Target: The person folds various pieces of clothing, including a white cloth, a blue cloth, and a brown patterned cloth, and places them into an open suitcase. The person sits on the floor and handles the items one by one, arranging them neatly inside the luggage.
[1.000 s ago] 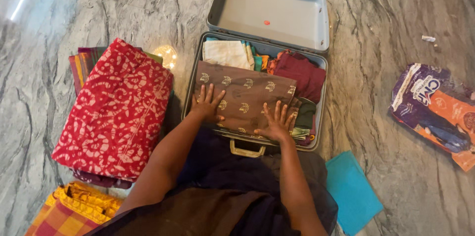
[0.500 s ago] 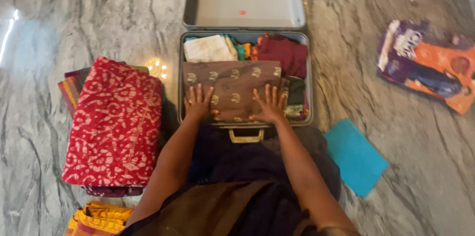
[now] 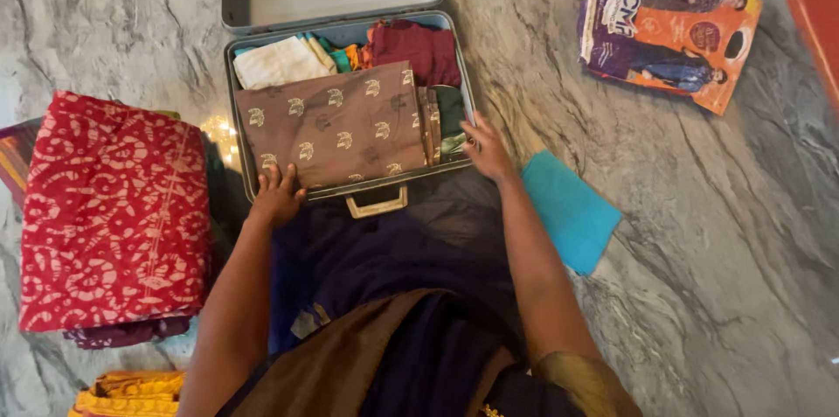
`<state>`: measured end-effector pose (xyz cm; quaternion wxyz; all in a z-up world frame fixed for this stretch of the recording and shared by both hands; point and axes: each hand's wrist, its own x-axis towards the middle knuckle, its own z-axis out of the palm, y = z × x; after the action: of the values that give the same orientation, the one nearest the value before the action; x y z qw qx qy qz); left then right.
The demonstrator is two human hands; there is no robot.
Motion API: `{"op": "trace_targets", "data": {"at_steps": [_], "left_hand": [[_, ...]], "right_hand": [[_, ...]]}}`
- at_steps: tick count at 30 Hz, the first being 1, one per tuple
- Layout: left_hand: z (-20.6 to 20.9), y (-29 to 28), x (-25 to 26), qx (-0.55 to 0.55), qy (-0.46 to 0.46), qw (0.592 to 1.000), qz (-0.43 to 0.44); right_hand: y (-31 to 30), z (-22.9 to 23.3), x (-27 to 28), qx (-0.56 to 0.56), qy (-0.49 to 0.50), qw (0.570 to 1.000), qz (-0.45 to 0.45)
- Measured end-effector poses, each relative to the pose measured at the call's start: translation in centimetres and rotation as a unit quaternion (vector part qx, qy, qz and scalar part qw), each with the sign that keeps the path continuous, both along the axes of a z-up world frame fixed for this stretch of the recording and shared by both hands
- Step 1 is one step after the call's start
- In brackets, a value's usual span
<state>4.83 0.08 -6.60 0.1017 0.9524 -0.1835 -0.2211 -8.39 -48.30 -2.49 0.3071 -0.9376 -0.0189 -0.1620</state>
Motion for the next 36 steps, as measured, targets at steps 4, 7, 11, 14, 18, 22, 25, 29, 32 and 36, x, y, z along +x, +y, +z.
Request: {"op": "trace_targets", "data": {"at_steps": [4,7,11,14,18,22,25,29,32,36], "left_hand": [[-0.4,0.3,-1.0,-0.013,0.016,0.999,0.027],[-0.4,0.2,-1.2,-0.039,0.015,0.998,0.038],[-0.9,1.2,-3.9,-0.021,-0.059,0.998,-0.004],[0.2,1.0,-5.4,-0.238,-0.104,0.964,0.049],[4.5,0.0,-9.0,-0.388,-0.141,0.900,0.138],[7.9,-0.2,-11.7,-0.447,-0.183,0.867,0.119],[7.2,0.0,-12.2,-0.521,0.000,0.832,0.193],[7.1,0.3,-12.2,-0.609,0.109,0.774,0.136],[8.6,-0.1,-12.1,-0.685,0.292,0.637,0.199],[8.8,-1.5,-11.5,-0.759,0.408,0.443,0.250]], "right_hand": [[-4.5,0.0,-8.6,-0.092,-0.099,0.945,-0.296],[-5.2,-0.9,-18.1,0.068,0.153,0.750,-0.640],[-4.0,-1.2,-24.5,0.151,0.221,0.611,-0.745],[-4.0,-1.6,-25.7,0.178,0.210,0.592,-0.758],[-6.6,-1.6,-24.5,0.236,0.191,0.618,-0.725],[-9.3,-0.1,-18.7,0.260,0.068,0.690,-0.672],[-9.0,1.7,-12.6,0.215,-0.114,0.757,-0.606],[-2.6,4.5,-4.6,0.180,-0.287,0.843,-0.418],[8.4,7.9,-3.1,0.165,-0.238,0.919,-0.268],[17.4,13.4,-6.1,0.070,-0.309,0.946,0.069]]}}
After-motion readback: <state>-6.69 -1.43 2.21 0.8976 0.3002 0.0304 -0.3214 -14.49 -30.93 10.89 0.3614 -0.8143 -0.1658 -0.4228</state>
